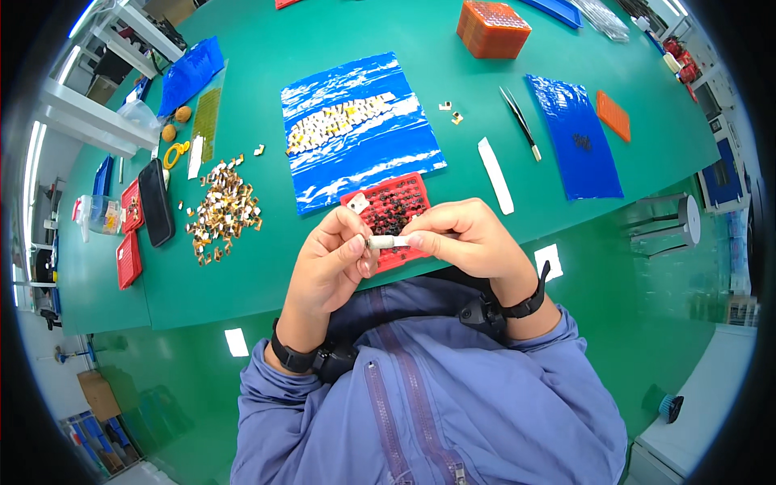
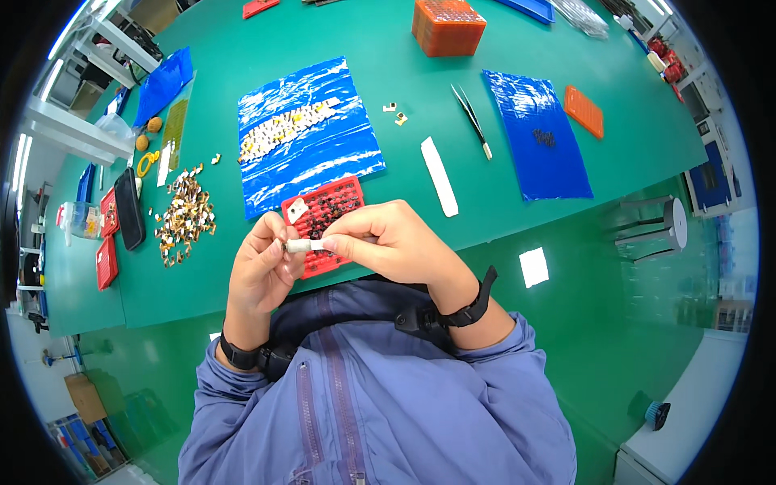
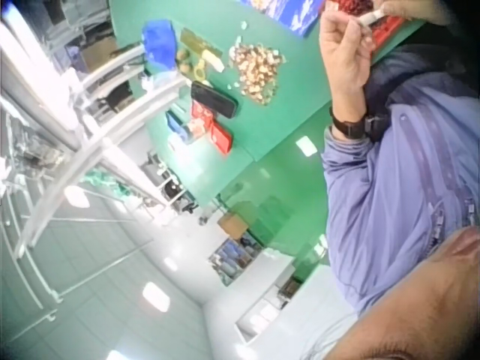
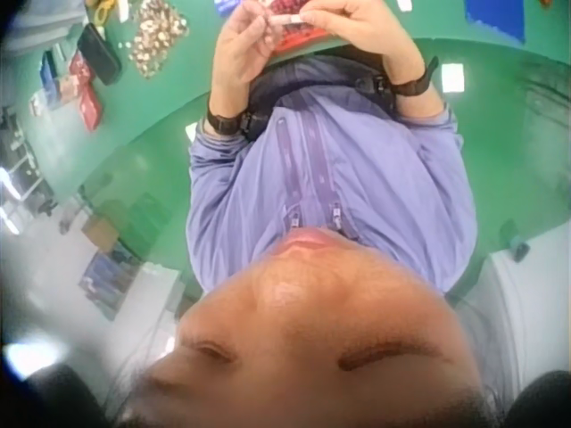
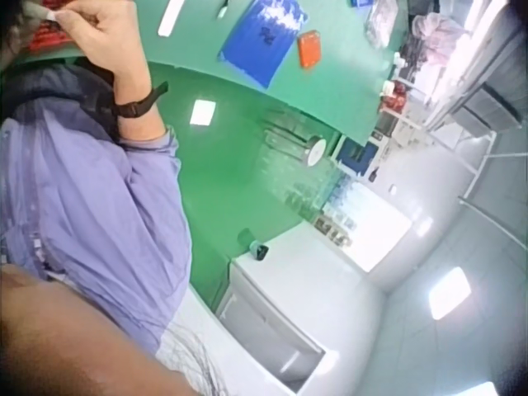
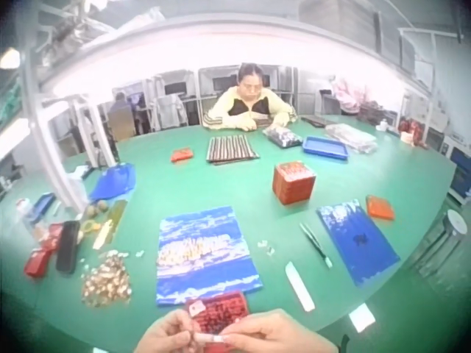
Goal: The person uses a white pen-like tool to manipulate small electronic components on a red tray. They pick up individual components from a pile on the table and place them into the tray, occasionally using the tool to adjust or clean the items. The process is repetitive, involving picking, placing, and minor adjustments of the small parts.
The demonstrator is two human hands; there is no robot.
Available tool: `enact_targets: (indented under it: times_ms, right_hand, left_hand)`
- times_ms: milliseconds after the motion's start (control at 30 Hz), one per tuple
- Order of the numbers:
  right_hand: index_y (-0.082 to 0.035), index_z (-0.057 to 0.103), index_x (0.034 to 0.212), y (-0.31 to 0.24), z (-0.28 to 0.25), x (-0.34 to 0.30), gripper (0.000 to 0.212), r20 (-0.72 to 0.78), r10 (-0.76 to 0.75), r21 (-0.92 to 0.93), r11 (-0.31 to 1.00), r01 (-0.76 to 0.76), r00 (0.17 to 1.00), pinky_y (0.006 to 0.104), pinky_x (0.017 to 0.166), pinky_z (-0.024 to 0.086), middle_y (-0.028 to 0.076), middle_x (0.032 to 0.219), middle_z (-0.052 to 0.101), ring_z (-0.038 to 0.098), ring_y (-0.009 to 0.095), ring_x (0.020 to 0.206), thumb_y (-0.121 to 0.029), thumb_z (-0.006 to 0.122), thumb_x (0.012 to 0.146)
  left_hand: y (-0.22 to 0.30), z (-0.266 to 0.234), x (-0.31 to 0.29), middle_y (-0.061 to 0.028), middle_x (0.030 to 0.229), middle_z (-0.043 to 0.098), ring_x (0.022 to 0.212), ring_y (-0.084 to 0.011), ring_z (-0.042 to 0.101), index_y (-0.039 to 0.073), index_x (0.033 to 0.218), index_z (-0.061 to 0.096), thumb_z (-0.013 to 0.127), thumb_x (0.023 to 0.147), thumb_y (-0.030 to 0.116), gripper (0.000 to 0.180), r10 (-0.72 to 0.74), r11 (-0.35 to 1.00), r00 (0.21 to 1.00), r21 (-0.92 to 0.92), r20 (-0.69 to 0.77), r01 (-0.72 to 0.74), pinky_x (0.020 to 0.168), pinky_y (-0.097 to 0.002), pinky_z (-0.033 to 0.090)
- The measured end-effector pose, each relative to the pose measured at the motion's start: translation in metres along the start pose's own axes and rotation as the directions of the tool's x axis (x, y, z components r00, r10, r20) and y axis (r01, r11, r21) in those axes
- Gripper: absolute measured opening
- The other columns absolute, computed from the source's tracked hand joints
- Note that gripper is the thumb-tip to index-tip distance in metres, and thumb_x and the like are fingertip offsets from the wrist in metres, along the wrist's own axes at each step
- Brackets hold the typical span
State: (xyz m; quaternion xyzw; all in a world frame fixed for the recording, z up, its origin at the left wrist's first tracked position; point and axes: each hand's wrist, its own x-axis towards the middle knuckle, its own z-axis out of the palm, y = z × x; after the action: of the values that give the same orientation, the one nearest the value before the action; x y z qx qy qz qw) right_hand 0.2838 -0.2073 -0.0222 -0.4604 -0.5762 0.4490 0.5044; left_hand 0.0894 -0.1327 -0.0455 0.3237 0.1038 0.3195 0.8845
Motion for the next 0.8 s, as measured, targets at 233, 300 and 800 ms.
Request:
enact_targets:
  times_ms: [233,300,800]
  right_hand:
    - [0.000,0.064,0.085,-0.007,-0.006,0.002,0.008,0.044,0.028,-0.070,0.997,-0.024,0.999,0.0215,0.050,0.035,0.002,0.068,0.059,0.047,0.005,0.057,-0.006,0.065,0.080]
    - [-0.002,0.063,0.083,-0.010,-0.008,-0.001,0.009,0.109,0.202,0.039,0.978,-0.207,0.973,0.0212,0.049,0.037,0.001,0.065,0.058,0.048,0.005,0.055,-0.010,0.064,0.082]
    - [-0.002,0.060,0.089,-0.005,-0.011,0.000,0.006,0.133,0.199,0.079,0.974,-0.210,0.971,0.0214,0.049,0.036,0.001,0.066,0.058,0.047,0.005,0.055,-0.005,0.059,0.084]
  left_hand:
    - [0.002,0.003,0.001,-0.0045,0.064,0.051,0.057,-0.0119,0.052,0.004,0.083,0.047,0.056,0.087,0.010,0.012,-0.066,0.998,0.997,0.008,0.033,0.066,0.051,-0.0226,0.040]
    - [0.002,0.002,0.002,-0.0033,0.067,0.048,0.057,-0.0101,0.047,0.006,0.085,0.045,0.056,0.088,0.014,0.014,-0.074,0.996,0.995,0.058,0.070,0.070,0.049,-0.0211,0.037]
    - [0.000,-0.002,0.001,-0.0038,0.068,0.055,0.060,-0.0106,0.054,0.005,0.088,0.050,0.056,0.089,0.013,0.010,-0.106,0.994,0.994,0.002,-0.022,0.106,0.052,-0.0220,0.042]
